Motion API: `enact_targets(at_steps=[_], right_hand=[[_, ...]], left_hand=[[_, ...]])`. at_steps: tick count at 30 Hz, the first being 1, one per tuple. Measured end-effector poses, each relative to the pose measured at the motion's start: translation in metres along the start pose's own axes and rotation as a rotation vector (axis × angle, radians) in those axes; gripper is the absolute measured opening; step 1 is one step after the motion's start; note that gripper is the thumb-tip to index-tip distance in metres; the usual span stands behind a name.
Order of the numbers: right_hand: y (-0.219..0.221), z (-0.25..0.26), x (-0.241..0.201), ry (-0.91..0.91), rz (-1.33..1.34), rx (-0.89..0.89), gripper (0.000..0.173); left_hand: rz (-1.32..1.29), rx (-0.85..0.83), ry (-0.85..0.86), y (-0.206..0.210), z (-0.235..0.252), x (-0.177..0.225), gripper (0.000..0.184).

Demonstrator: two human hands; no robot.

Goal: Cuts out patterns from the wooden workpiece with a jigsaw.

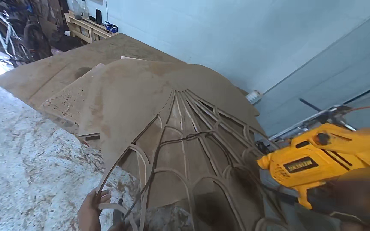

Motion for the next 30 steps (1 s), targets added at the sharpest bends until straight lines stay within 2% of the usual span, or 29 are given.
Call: enact_targets(at_steps=[3,6,8,10,11,13,16,20,22,24,27,30], right_hand=[[0.041,0.048,0.013,0.070,-0.181,-0.020,0.019],[0.095,0.096,0.036,0.042,-0.388,-0.126,0.013],[0.128,0.126,0.063,-0.026,-0.603,-0.224,0.026],[0.162,0.155,0.092,-0.128,-0.837,-0.360,0.049],[0.188,0.166,0.104,-0.176,-0.931,-0.435,0.054],[0.242,0.179,0.132,-0.326,-1.030,-0.615,0.051],[0.303,0.193,0.183,-0.645,-0.986,-0.920,0.043],[0.356,0.205,0.234,-0.819,-0.799,-1.274,0.039],[0.384,0.204,0.242,-0.890,-0.719,-1.368,0.027],[0.407,0.203,0.251,-0.947,-0.676,-1.439,0.026],[0.435,0.206,0.263,-1.027,-0.678,-1.493,0.028],[0.458,0.204,0.270,-1.099,-0.674,-1.533,0.027]], left_hand=[[0.118,-0.111,-0.007,-0.004,0.008,-0.001,0.055],[0.277,-0.165,0.086,-0.006,0.017,0.013,0.049],[0.405,-0.124,0.204,-0.006,0.021,0.039,0.046],[0.514,-0.124,0.363,0.003,0.025,0.070,0.050],[0.545,-0.112,0.457,0.009,0.027,0.084,0.051],[0.578,-0.117,0.644,0.020,0.034,0.108,0.047],[0.670,-0.246,0.844,0.056,0.049,0.121,0.033],[0.835,-0.379,0.923,0.131,0.073,0.138,0.028],[0.843,-0.381,1.013,0.161,0.090,0.146,0.027],[0.850,-0.396,1.090,0.182,0.109,0.148,0.028],[0.889,-0.417,1.060,0.203,0.136,0.133,0.030],[1.024,-0.366,1.061,0.210,0.147,0.115,0.030]])
Point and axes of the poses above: each hand's wrist, its own z-axis towards the middle knuckle, its own y-axis out of the palm, x = y × z, the point moved 9 cm from there along z, towards the middle knuckle, and after that the axes turned 8 degrees about -z, right-handed, at the moved point
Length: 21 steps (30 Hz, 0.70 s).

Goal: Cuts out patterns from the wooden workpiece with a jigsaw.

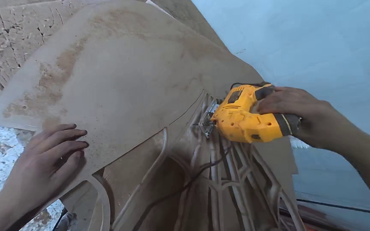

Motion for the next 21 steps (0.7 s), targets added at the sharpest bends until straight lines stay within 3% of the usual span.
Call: enact_targets(at_steps=[6,21], right_hand=[[0.017,0.028,0.005,-0.091,-0.008,-0.041,0.026],[0.012,0.036,0.014,-0.092,-0.006,-0.056,0.029]], left_hand=[[0.014,-0.003,0.015,0.001,-0.003,-0.009,0.029],[-0.007,-0.010,0.010,0.000,-0.004,-0.011,0.029]])
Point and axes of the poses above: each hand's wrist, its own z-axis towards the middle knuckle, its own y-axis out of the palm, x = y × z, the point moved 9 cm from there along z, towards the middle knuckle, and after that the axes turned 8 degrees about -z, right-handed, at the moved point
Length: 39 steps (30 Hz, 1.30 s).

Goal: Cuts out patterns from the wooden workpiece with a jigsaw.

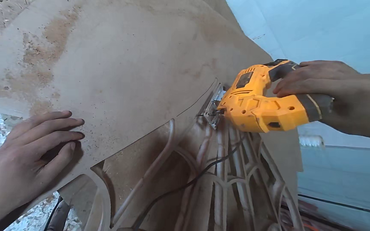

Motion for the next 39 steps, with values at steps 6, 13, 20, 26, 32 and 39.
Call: enact_targets(at_steps=[6,13,20,26,32,39], right_hand=[[0.009,0.012,-0.006,-0.038,-0.025,-0.010,0.030],[0.014,0.025,-0.013,-0.069,-0.062,-0.043,0.030],[0.020,0.028,-0.006,-0.058,0.036,-0.082,0.030],[0.020,0.055,-0.046,-0.167,-0.019,-0.084,0.026],[0.048,0.069,-0.038,-0.130,0.000,-0.190,0.024],[0.079,0.066,-0.007,-0.088,0.048,-0.538,0.057]], left_hand=[[-0.013,0.004,0.010,-0.003,-0.001,0.001,0.028],[-0.033,0.001,0.009,-0.002,0.000,0.000,0.028],[-0.045,-0.030,-0.016,-0.001,0.002,0.000,0.027],[-0.047,-0.034,-0.060,-0.001,0.011,0.010,0.026],[-0.064,-0.041,-0.056,-0.001,0.013,0.013,0.025],[-0.115,-0.047,-0.099,0.003,0.019,0.014,0.024]])
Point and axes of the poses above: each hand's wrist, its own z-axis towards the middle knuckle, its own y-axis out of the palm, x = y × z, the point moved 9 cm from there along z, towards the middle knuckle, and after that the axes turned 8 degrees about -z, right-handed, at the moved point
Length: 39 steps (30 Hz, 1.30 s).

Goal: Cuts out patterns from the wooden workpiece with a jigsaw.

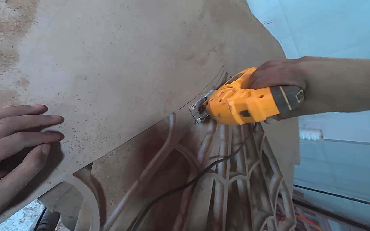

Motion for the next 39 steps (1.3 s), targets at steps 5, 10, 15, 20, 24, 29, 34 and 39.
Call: enact_targets(at_steps=[5,10,15,20,24,29,34,39], right_hand=[[-0.003,0.004,-0.004,-0.062,-0.047,0.015,0.033],[-0.002,0.000,-0.004,-0.113,-0.073,0.091,0.030],[0.000,-0.001,-0.004,-0.105,-0.064,0.098,0.027],[-0.001,-0.001,-0.012,-0.126,-0.085,0.065,0.027],[0.000,-0.003,-0.008,-0.120,-0.069,0.111,0.029],[0.001,-0.004,-0.008,-0.119,-0.066,0.115,0.030],[-0.001,-0.004,-0.013,-0.127,-0.071,0.137,0.028],[0.000,-0.005,-0.014,-0.148,-0.057,0.165,0.029]], left_hand=[[-0.056,0.005,-0.081,0.004,0.008,0.008,0.021],[-0.060,-0.004,-0.090,0.006,0.008,0.006,0.022],[-0.053,0.006,-0.085,0.005,0.007,0.007,0.022],[-0.061,0.018,-0.094,0.005,0.003,-0.001,0.020],[-0.028,0.000,-0.086,0.004,0.003,-0.002,0.020],[0.001,0.000,-0.049,0.004,0.005,0.001,0.020],[0.085,-0.082,0.016,0.011,0.005,0.005,0.031],[0.198,-0.145,0.023,0.019,0.002,0.004,0.058]])
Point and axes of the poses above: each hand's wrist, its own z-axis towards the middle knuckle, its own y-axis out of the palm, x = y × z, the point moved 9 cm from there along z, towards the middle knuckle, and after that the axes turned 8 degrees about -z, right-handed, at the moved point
